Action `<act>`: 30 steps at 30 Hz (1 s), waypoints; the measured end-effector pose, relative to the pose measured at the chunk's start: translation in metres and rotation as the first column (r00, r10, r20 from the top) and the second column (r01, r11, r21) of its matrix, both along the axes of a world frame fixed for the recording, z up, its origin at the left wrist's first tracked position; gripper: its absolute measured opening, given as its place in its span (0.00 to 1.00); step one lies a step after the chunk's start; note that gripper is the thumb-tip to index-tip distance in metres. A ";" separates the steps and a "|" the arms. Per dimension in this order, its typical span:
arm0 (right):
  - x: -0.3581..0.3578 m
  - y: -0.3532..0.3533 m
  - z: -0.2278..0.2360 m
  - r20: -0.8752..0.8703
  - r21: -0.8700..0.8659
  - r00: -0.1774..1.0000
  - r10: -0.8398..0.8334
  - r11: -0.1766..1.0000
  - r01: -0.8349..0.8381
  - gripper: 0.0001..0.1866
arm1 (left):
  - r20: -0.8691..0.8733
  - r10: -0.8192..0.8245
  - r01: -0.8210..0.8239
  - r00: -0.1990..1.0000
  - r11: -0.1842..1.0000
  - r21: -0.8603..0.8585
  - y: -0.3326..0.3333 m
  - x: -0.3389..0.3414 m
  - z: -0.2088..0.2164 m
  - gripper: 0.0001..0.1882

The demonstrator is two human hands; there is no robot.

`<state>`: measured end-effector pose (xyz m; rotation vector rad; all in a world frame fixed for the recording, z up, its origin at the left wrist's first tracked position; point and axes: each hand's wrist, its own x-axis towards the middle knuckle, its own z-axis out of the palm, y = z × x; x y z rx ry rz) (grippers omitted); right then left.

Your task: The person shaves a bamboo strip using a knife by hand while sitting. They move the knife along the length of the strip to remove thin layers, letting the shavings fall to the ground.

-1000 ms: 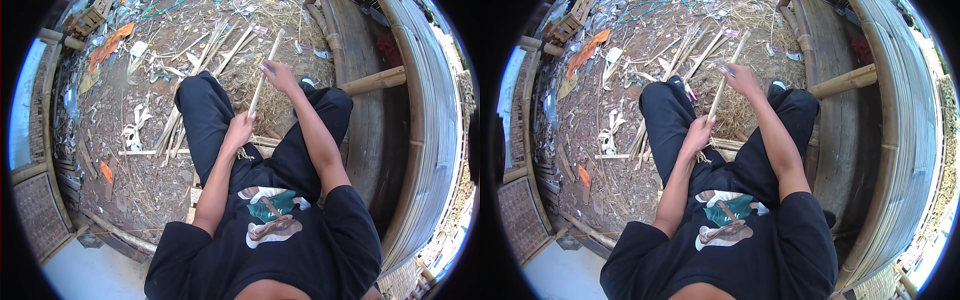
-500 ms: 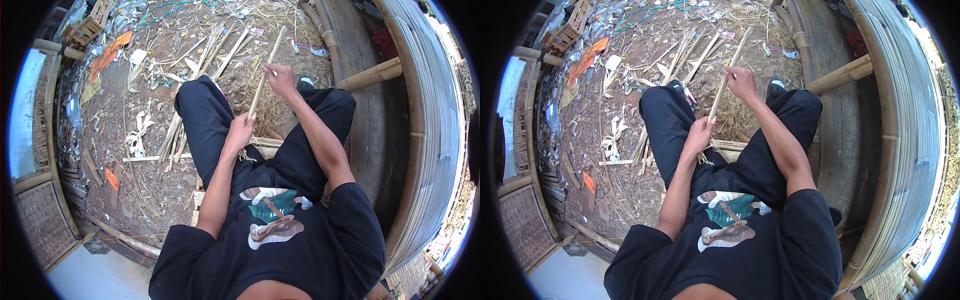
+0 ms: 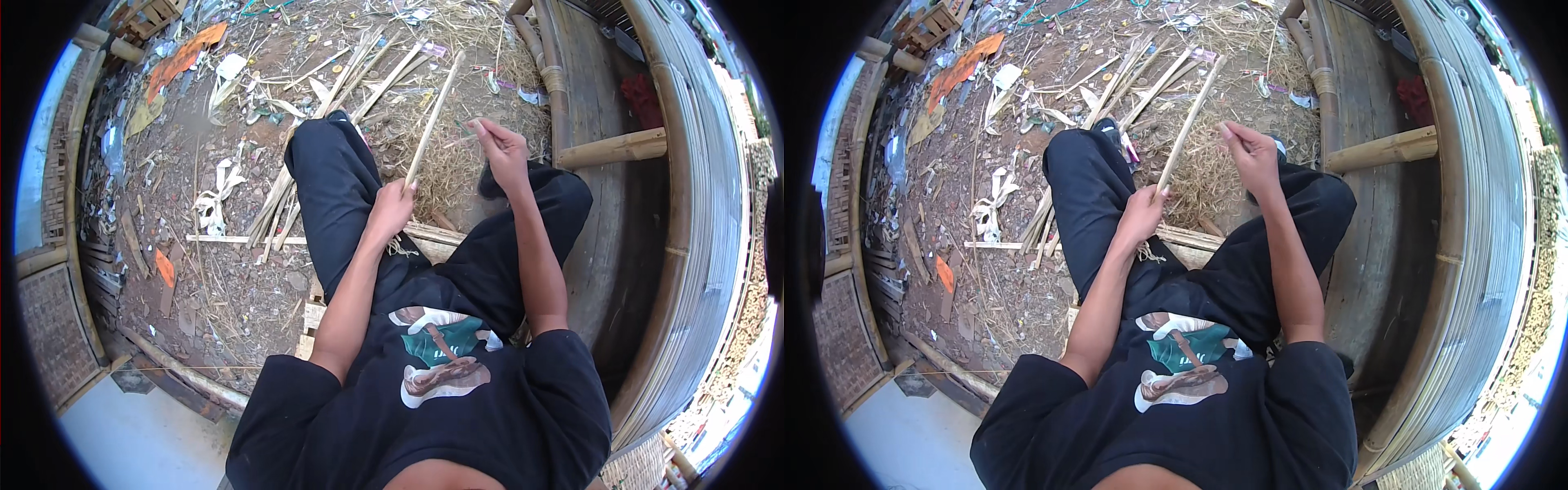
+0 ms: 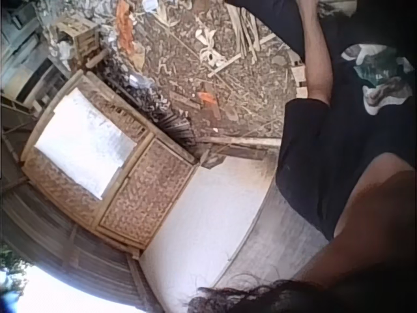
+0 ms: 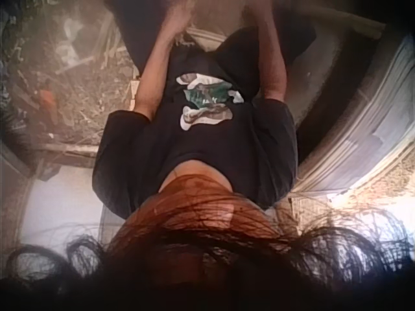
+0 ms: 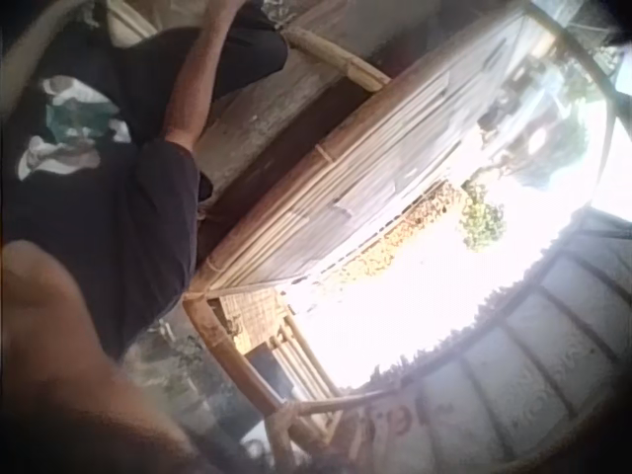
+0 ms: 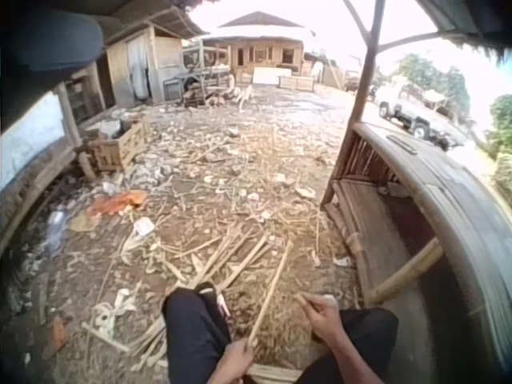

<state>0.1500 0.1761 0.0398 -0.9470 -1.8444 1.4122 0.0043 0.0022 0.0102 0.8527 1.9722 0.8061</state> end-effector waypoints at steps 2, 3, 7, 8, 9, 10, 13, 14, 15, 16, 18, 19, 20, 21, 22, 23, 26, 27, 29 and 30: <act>0.009 0.017 -0.008 0.324 0.035 0.946 -0.004 0.999 -0.008 0.14 | 0.156 -0.003 -0.007 0.988 0.998 0.063 -0.005 -0.004 -0.011 0.17; 0.011 0.021 -0.011 0.521 0.145 0.853 0.035 0.981 -0.129 0.18 | 0.252 0.024 -0.046 0.968 0.996 0.080 -0.006 -0.003 -0.011 0.16; 0.002 0.013 -0.023 0.517 0.192 0.843 0.151 0.939 -0.286 0.26 | 0.260 0.022 -0.050 0.965 0.994 0.099 -0.006 -0.004 -0.009 0.16; 0.002 0.015 -0.027 0.514 0.192 0.845 0.148 0.940 -0.282 0.26 | 0.257 0.019 -0.046 0.966 0.994 0.098 -0.006 -0.003 -0.008 0.16; 0.001 0.017 -0.030 0.541 0.214 0.831 0.127 0.935 -0.282 0.28 | 0.337 0.019 -0.041 0.941 0.997 0.060 -0.005 -0.002 -0.002 0.16; 0.000 0.018 -0.033 0.567 0.236 0.817 0.105 0.929 -0.284 0.29 | 0.414 0.023 -0.034 0.910 0.999 0.021 -0.004 -0.002 0.004 0.15; -0.006 0.028 -0.039 0.483 0.041 0.869 0.106 0.989 -0.143 0.22 | 0.572 0.022 -0.067 0.820 0.996 0.058 -0.004 -0.004 0.011 0.15; -0.010 0.032 -0.041 0.396 -0.095 0.915 0.083 0.994 -0.049 0.19 | 0.571 0.016 -0.060 0.820 0.996 0.059 -0.003 -0.004 0.009 0.15; -0.016 0.032 -0.038 0.323 -0.116 0.945 0.054 0.993 -0.018 0.16 | 0.581 -0.006 -0.061 0.814 0.993 0.096 -0.004 -0.005 0.008 0.15; -0.021 0.032 -0.034 0.322 -0.117 0.945 0.051 0.993 -0.014 0.16 | 0.589 -0.028 -0.063 0.807 0.989 0.134 -0.005 -0.005 0.006 0.15; -0.029 0.035 -0.025 0.222 -0.164 0.972 0.072 0.986 -0.035 0.17 | 0.645 -0.027 -0.063 0.763 0.991 0.117 -0.007 -0.005 0.010 0.16; -0.033 0.035 -0.025 0.223 -0.164 0.972 0.068 0.986 -0.031 0.17 | 0.699 -0.022 -0.067 0.715 0.993 0.100 -0.007 -0.005 0.013 0.16; -0.038 0.036 -0.024 0.220 -0.037 0.975 0.027 0.999 -0.020 0.17 | 0.699 -0.024 -0.064 0.714 0.993 0.099 -0.007 -0.006 0.016 0.16; -0.043 0.038 -0.025 0.212 0.092 0.977 -0.010 0.996 -0.010 0.17 | 0.724 -0.021 -0.059 0.689 0.995 0.086 -0.007 -0.007 0.019 0.16; -0.048 0.039 -0.027 0.213 0.092 0.977 -0.010 0.996 -0.010 0.17 | 0.749 -0.018 -0.054 0.663 0.996 0.072 -0.007 -0.008 0.020 0.16; -0.052 0.040 -0.029 0.166 0.126 0.986 -0.034 0.992 0.013 0.16 | 0.749 -0.017 -0.055 0.662 0.996 0.071 -0.007 -0.008 0.020 0.16; -0.059 0.049 -0.039 0.156 0.206 0.983 -0.095 0.977 0.062 0.16 | 0.784 -0.026 -0.067 0.620 0.994 0.086 -0.007 -0.009 0.018 0.16; -0.062 0.049 -0.038 0.191 0.253 0.972 -0.136 0.964 0.085 0.15 | 0.780 -0.027 -0.061 0.626 0.995 0.083 -0.007 -0.009 0.016 0.16; -0.067 0.047 -0.040 0.162 0.280 0.977 -0.141 0.956 0.092 0.15 | 0.778 -0.020 -0.065 0.628 0.995 0.078 -0.008 -0.010 0.014 0.16; -0.068 0.045 -0.040 0.130 0.308 0.979 -0.156 0.945 0.110 0.14 | 0.774 -0.009 -0.064 0.633 0.996 0.064 -0.008 -0.010 0.013 0.16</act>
